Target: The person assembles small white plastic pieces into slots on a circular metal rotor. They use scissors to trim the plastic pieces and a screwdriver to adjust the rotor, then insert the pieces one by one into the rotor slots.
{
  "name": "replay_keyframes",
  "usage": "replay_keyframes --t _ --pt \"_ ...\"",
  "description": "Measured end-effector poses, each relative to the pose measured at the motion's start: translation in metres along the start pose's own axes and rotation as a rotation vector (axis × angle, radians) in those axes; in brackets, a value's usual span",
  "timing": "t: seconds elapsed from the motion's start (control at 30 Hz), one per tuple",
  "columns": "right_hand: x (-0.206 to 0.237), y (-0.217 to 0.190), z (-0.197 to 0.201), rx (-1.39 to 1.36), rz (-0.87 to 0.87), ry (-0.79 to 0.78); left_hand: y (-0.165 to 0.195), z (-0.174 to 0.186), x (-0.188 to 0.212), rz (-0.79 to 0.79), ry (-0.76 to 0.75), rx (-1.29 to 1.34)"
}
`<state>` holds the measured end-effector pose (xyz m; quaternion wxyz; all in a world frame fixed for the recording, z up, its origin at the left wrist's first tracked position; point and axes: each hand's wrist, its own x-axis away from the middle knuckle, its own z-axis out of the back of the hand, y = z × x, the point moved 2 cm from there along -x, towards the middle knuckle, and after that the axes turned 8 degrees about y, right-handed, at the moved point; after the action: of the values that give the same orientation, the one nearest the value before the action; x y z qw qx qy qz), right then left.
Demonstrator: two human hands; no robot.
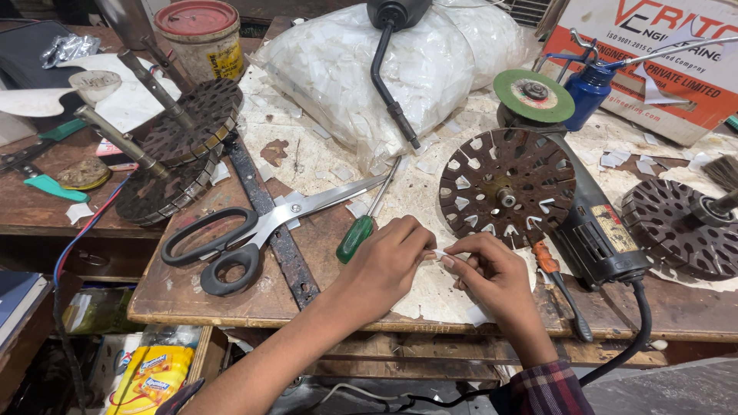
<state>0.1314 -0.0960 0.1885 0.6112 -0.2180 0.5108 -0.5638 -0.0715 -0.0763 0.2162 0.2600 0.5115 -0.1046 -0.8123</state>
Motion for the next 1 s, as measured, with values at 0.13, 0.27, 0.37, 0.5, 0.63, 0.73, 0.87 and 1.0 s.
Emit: replay_keyframes --t 0.13,0.27,0.37,0.5,0.63,0.73,0.87,1.0 --pt "0.001 0.0 0.001 -0.02 -0.048 -0.008 0.0 -0.001 0.001 0.003 0.002 -0.007" --pt "0.002 -0.002 0.001 -0.043 -0.028 -0.009 0.001 -0.001 0.0 -0.032 0.037 -0.075" --pt "0.001 -0.002 0.001 -0.045 -0.023 -0.019 0.001 -0.002 0.0 -0.068 0.053 -0.135" --pt "0.002 -0.001 0.0 0.044 0.047 0.015 -0.001 -0.003 0.002 -0.09 0.037 -0.193" --pt "0.001 -0.001 -0.004 0.14 0.205 0.049 -0.003 -0.005 0.003 -0.096 0.016 -0.226" --pt "0.0 -0.003 -0.006 0.174 0.24 0.055 -0.006 -0.006 0.002 -0.065 0.006 -0.229" --pt "-0.008 -0.005 -0.009 0.246 0.055 -0.007 -0.008 -0.007 0.001 -0.029 0.015 -0.241" --pt "-0.01 -0.006 -0.014 -0.004 -0.296 0.02 -0.009 -0.007 0.003 0.115 0.075 -0.287"
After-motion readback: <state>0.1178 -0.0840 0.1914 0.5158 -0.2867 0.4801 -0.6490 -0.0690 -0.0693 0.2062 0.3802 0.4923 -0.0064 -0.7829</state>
